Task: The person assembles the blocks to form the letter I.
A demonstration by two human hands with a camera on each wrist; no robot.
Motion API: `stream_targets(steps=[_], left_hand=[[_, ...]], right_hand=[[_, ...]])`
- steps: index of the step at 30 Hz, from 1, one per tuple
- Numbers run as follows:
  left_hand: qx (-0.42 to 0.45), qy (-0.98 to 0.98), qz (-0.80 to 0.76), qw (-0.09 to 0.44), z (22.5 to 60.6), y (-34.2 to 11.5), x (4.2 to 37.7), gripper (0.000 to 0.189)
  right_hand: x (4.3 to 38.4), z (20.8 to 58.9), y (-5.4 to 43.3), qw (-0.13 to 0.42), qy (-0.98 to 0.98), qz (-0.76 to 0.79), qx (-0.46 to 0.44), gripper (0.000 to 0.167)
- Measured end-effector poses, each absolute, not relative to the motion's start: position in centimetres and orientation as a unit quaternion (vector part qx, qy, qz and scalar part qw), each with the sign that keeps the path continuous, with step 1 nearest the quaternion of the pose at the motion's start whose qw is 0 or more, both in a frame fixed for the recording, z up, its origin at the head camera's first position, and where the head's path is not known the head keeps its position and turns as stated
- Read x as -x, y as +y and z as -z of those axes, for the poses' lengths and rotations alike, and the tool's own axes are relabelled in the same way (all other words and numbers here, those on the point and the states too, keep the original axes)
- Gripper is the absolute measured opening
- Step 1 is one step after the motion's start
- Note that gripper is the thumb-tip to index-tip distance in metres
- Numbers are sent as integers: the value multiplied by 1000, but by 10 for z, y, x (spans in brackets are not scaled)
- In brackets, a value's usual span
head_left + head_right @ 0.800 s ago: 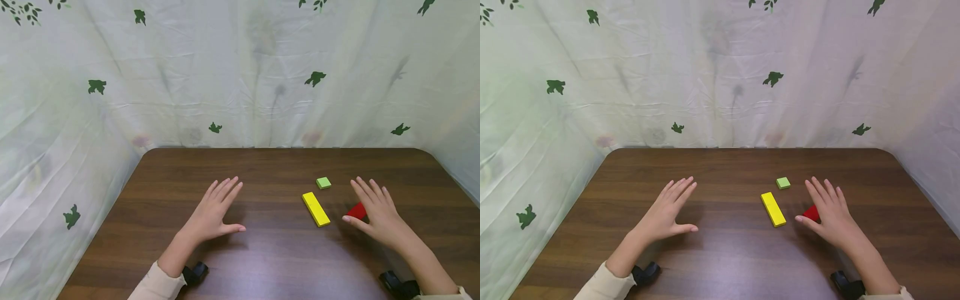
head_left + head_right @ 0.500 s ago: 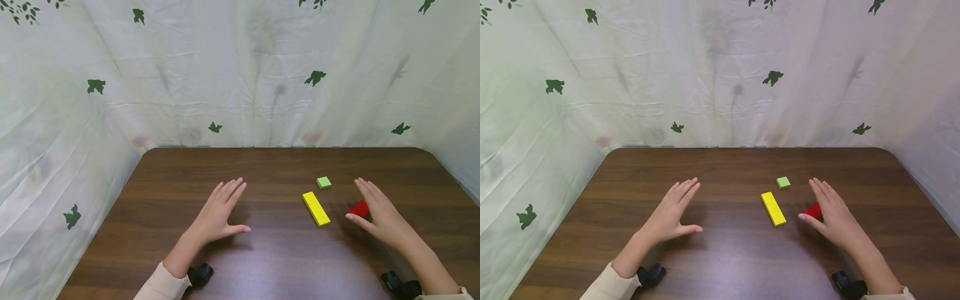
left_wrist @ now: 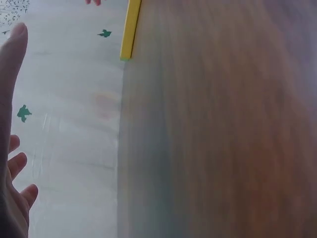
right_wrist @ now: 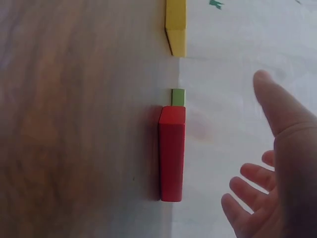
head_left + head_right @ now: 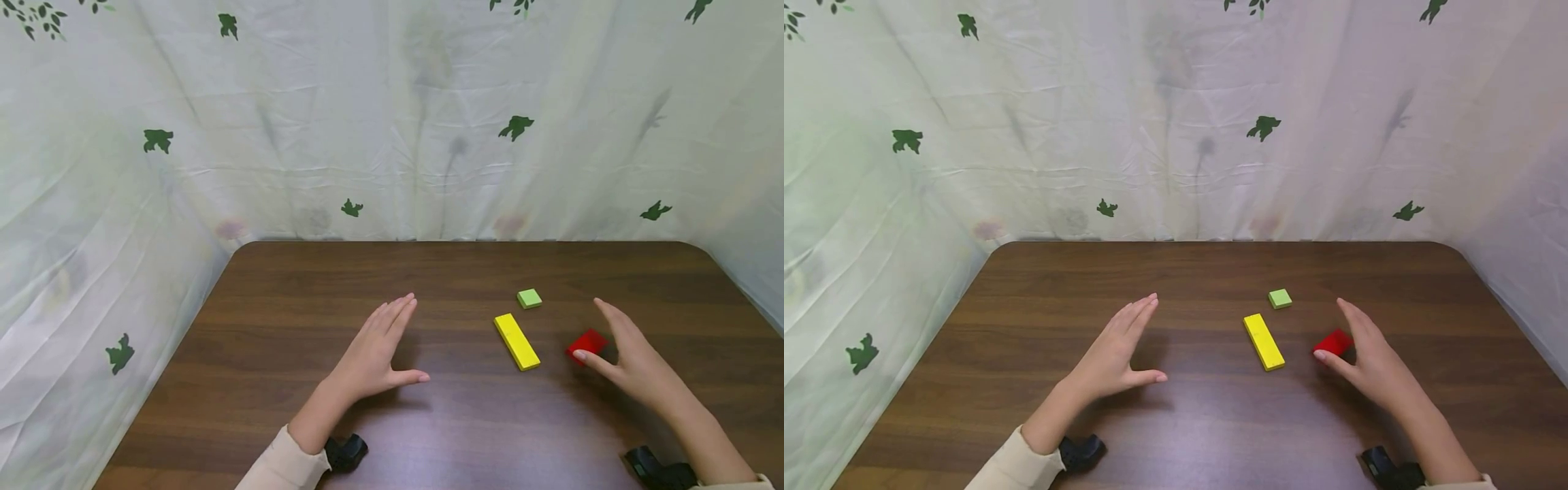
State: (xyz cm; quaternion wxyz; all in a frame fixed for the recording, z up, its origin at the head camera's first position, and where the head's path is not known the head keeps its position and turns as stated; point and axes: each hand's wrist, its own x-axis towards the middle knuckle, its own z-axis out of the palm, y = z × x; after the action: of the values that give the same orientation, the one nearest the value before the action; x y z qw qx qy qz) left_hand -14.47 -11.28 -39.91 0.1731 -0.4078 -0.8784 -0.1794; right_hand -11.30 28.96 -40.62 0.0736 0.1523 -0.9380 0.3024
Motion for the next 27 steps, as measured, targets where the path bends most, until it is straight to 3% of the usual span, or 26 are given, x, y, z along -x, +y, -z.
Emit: stream_targets(steps=[27], left_hand=[[376,-888,242,111,419,-73,145,106]], right_hand=[[114,428,302,86,-939,-308,-124,76]])
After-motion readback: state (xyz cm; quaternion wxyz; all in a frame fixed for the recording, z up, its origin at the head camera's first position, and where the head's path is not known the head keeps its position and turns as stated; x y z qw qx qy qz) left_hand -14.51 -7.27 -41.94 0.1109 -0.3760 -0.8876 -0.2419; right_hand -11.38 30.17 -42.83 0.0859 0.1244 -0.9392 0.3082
